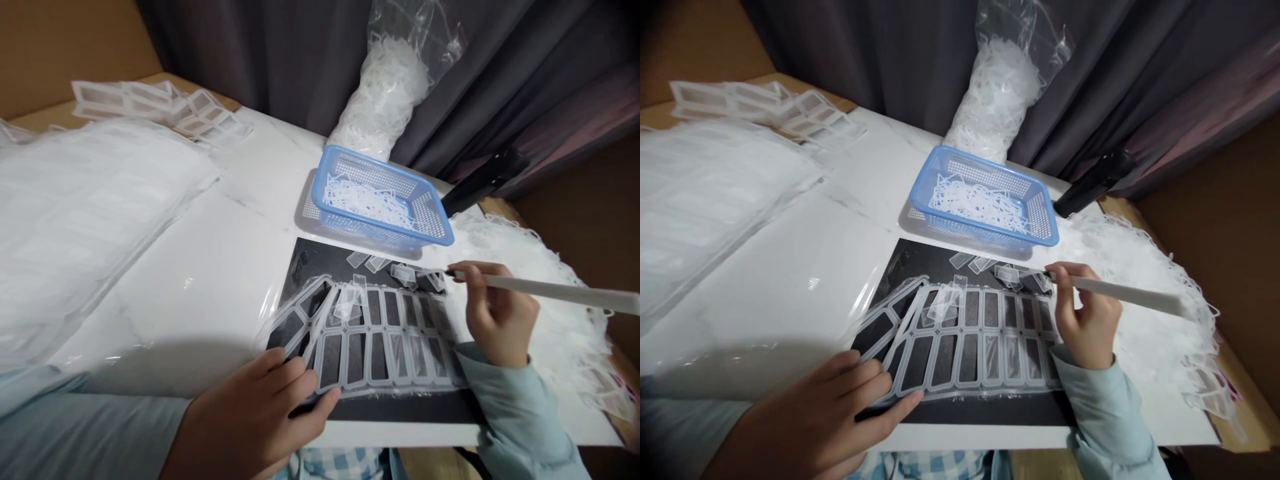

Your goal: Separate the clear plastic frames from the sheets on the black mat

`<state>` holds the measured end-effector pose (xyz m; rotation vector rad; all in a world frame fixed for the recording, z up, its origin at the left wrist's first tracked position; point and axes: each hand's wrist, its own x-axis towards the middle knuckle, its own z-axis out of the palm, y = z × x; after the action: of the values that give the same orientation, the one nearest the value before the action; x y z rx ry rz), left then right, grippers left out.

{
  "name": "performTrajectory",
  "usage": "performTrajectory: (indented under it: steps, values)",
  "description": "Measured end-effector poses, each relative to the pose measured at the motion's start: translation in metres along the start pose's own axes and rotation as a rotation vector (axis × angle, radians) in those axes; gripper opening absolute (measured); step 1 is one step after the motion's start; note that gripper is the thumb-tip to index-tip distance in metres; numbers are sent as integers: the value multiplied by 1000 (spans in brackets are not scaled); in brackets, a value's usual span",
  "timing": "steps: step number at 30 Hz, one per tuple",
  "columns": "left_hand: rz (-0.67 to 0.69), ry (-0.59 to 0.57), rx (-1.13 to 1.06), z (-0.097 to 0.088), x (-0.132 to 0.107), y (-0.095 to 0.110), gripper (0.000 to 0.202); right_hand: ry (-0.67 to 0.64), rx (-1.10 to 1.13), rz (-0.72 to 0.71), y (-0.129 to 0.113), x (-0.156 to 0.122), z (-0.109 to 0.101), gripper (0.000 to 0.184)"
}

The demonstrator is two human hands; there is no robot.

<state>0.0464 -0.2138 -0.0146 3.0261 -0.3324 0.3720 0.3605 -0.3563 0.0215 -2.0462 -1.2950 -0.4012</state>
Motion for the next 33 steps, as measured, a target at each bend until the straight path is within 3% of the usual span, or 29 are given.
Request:
performTrajectory:
  steps: [2,3,5,8,11,33]
  values:
    - [-3,-8,-5,1,0,0,54,62,122,65,4,1,-4,19]
    - [-6,-8,-10,1,-1,0,54,18,205,67,4,3,-5,19]
    - [-9,-6,-15,2,-1,0,54,-200,337,19,5,6,-8,21]
    - [-3,7,-5,3,-1,0,53,-576,343,-70,2,9,-9,23]
    - [-23,28,-6,3,0,1,52,-708,321,-93,-1,8,-6,25]
    - [-22,33,-1,2,-1,1,49,-750,294,-186,-8,4,-2,21]
